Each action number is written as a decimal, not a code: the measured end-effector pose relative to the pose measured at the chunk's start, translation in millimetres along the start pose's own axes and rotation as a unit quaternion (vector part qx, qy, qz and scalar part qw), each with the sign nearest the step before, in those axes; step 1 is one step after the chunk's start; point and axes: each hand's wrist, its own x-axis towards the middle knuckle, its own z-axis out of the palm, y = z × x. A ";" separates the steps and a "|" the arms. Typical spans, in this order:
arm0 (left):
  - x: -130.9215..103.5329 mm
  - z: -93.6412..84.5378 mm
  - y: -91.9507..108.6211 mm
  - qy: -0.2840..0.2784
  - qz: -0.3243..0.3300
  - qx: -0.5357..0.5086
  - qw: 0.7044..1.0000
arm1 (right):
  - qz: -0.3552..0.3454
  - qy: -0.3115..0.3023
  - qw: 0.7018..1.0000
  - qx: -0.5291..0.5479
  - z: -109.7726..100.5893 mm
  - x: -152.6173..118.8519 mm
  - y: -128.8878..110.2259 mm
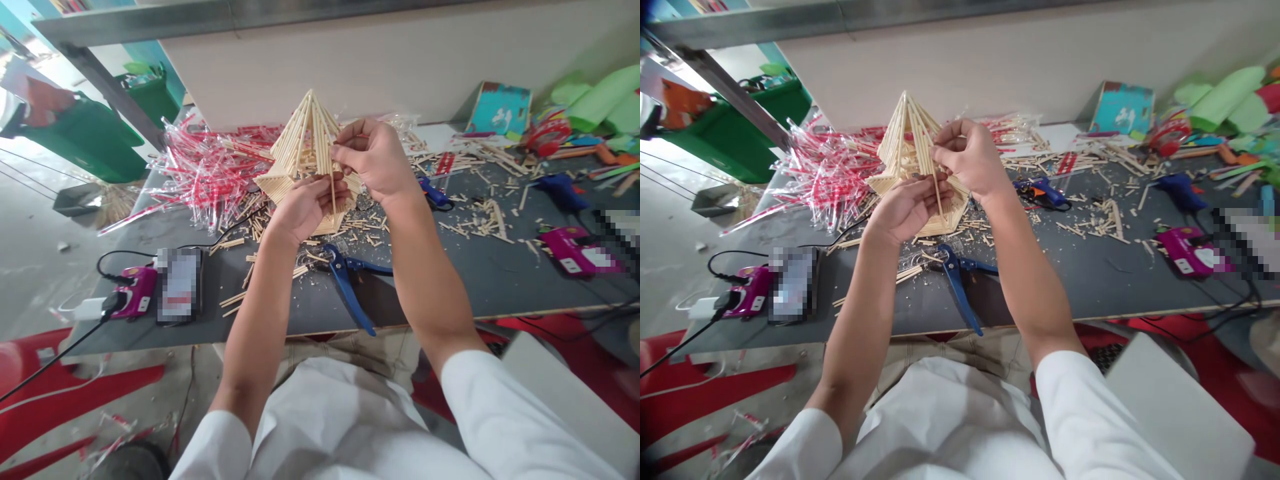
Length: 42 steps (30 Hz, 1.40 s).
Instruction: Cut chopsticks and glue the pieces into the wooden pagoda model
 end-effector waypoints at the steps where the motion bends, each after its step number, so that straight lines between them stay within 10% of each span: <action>1: 0.7 -0.4 0.4 -0.005 0.000 -0.005 1.000 | 0.009 0.001 1.000 0.007 0.2 -0.5 -1.7; 42: 5.8 -6.9 4.3 -0.045 -0.031 -0.033 0.998 | -0.010 -0.022 0.998 0.051 -1.7 3.6 9.9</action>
